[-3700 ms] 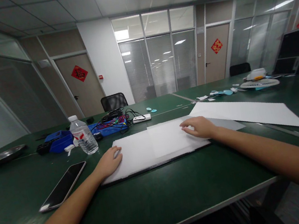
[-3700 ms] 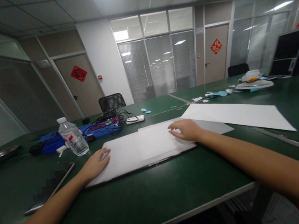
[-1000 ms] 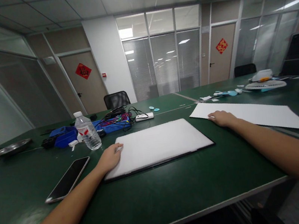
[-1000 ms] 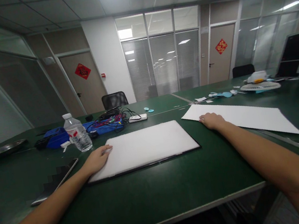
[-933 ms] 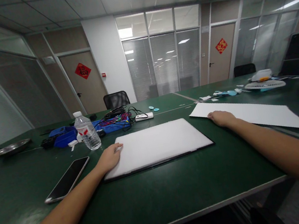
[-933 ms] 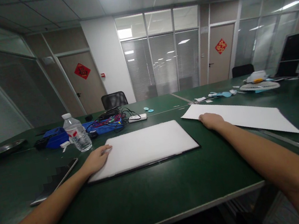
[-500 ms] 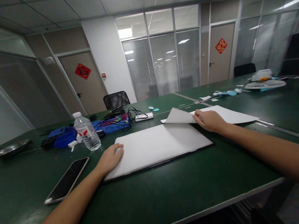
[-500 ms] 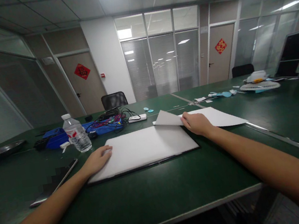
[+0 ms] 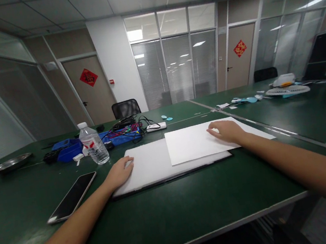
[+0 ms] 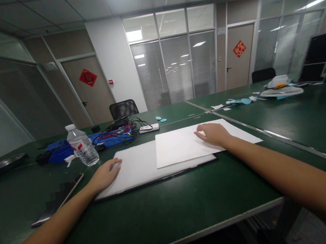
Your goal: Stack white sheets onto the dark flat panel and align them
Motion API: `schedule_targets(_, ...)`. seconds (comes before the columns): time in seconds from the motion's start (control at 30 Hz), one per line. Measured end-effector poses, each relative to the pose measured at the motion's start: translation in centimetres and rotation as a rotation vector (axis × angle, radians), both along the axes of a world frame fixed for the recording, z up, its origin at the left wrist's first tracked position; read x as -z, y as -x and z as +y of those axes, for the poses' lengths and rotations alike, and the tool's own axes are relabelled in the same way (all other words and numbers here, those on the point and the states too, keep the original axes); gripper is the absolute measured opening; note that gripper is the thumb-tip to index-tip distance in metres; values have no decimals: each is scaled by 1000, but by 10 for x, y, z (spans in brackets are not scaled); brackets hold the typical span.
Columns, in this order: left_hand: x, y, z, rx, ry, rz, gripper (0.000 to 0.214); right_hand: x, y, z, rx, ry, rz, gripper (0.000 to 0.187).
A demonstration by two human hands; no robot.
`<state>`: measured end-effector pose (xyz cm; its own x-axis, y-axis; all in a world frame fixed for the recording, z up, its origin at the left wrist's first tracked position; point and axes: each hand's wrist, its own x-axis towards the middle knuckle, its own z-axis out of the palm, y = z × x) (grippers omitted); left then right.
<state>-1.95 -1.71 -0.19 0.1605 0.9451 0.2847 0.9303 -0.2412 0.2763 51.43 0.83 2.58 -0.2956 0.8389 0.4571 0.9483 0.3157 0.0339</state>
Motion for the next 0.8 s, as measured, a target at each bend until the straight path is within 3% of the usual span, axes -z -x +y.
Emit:
schedule_targets(0.1, -1, 0, -1, -3, -1, -1, 55, 7, -24, 14, 270, 79, 9, 55)
schedule_targets(0.2, -2, -1, -2, -1, 1, 10, 57, 15, -37, 21, 347, 205, 1, 60)
schedule_targets(0.33, -3, -1, -3, 4, 4, 21, 58, 19, -30, 24, 233, 253, -40, 63)
schedule_targets(0.5, -1, -2, -3, 26, -7, -12, 59, 15, -2, 13, -20, 230, -24, 65)
schedule_targets(0.73, 2, -1, -1, 16, -5, -37, 66, 9, 23, -6, -209, 163, 63, 62)
schedule_targets(0.8, 2, 0, 0, 13, 3, -38, 68, 8, 24, -7, -192, 117, 66, 60)
